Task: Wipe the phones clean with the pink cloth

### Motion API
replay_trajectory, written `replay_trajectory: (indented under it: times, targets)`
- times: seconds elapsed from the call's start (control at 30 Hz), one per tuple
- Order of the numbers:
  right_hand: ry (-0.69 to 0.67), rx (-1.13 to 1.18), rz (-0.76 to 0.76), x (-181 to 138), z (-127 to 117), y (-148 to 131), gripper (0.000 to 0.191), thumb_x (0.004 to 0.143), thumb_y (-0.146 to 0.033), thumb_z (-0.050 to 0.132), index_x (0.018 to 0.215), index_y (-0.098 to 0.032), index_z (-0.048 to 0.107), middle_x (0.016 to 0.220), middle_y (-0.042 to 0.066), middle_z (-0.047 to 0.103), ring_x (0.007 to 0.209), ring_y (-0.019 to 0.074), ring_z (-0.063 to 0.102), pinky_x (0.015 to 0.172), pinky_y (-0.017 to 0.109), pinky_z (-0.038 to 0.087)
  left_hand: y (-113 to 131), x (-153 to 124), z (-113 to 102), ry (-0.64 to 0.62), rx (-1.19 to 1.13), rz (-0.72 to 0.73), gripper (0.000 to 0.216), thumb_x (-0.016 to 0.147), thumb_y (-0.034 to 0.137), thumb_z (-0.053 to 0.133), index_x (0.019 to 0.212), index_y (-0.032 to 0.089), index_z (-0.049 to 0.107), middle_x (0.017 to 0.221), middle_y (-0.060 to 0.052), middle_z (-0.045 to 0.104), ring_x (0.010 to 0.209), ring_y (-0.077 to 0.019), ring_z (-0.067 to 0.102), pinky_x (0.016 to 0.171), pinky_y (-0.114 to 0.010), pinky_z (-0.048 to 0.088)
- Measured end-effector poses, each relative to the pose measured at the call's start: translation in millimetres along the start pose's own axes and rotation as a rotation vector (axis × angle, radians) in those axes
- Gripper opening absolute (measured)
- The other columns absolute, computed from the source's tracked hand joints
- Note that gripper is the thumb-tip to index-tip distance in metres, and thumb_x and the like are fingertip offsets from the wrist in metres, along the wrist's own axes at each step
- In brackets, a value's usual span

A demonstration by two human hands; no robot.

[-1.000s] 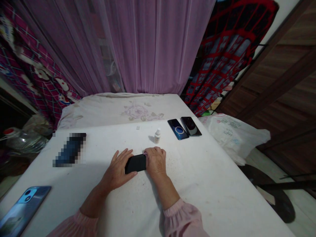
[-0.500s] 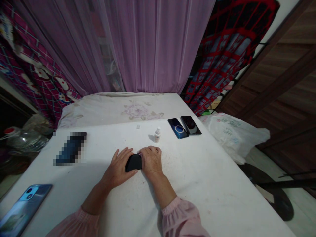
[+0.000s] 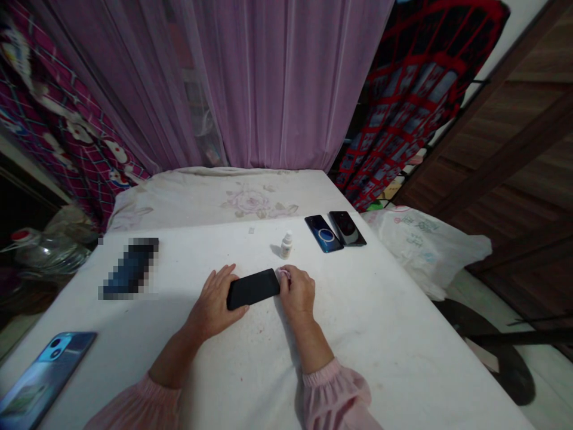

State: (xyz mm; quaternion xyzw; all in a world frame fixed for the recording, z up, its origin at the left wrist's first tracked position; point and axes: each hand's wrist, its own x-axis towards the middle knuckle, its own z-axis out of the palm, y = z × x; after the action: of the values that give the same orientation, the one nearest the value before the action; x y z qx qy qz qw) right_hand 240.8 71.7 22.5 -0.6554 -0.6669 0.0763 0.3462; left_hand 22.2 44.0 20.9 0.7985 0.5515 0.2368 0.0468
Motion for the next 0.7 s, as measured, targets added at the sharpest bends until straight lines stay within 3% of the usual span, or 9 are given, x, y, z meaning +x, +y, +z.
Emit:
replay_trajectory:
  times: [0.2, 0.53, 0.7]
  targets:
    - [-0.031, -0.02, -0.038, 4, 8, -14, 0.018, 0.089, -0.023, 0.053, 0.093, -0.021, 0.07, 0.087, 0.004, 0.074, 0.082, 0.0201, 0.062, 0.076, 0.03, 0.035, -1, -2, 3, -0.057, 0.048, 0.066, 0.066, 0.083, 0.049, 0.062, 0.137, 0.015, 0.045, 0.145, -0.018, 0.05, 0.136, -0.0359, 0.043, 0.116, -0.06, 0.023]
    - [-0.082, -0.121, -0.036, -24, -17, -12, 0.014, 0.088, -0.021, 0.056, 0.091, -0.021, 0.07, 0.083, 0.004, 0.073, 0.079, 0.0202, 0.063, 0.073, 0.031, 0.033, 2, -2, 3, -0.046, 0.077, 0.069, 0.058, 0.089, 0.047, 0.056, 0.137, 0.018, 0.048, 0.143, -0.017, 0.052, 0.137, -0.0345, 0.043, 0.117, -0.063, 0.016]
    - [-0.108, -0.138, -0.012, -18, -12, -16, 0.015, 0.088, -0.018, 0.056, 0.092, -0.021, 0.071, 0.085, 0.004, 0.073, 0.082, 0.0199, 0.062, 0.074, 0.03, 0.032, 0, -2, 4, -0.07, 0.083, 0.084, 0.058, 0.089, 0.047, 0.055, 0.138, 0.017, 0.048, 0.145, -0.015, 0.051, 0.137, -0.033, 0.042, 0.116, -0.06, 0.021]
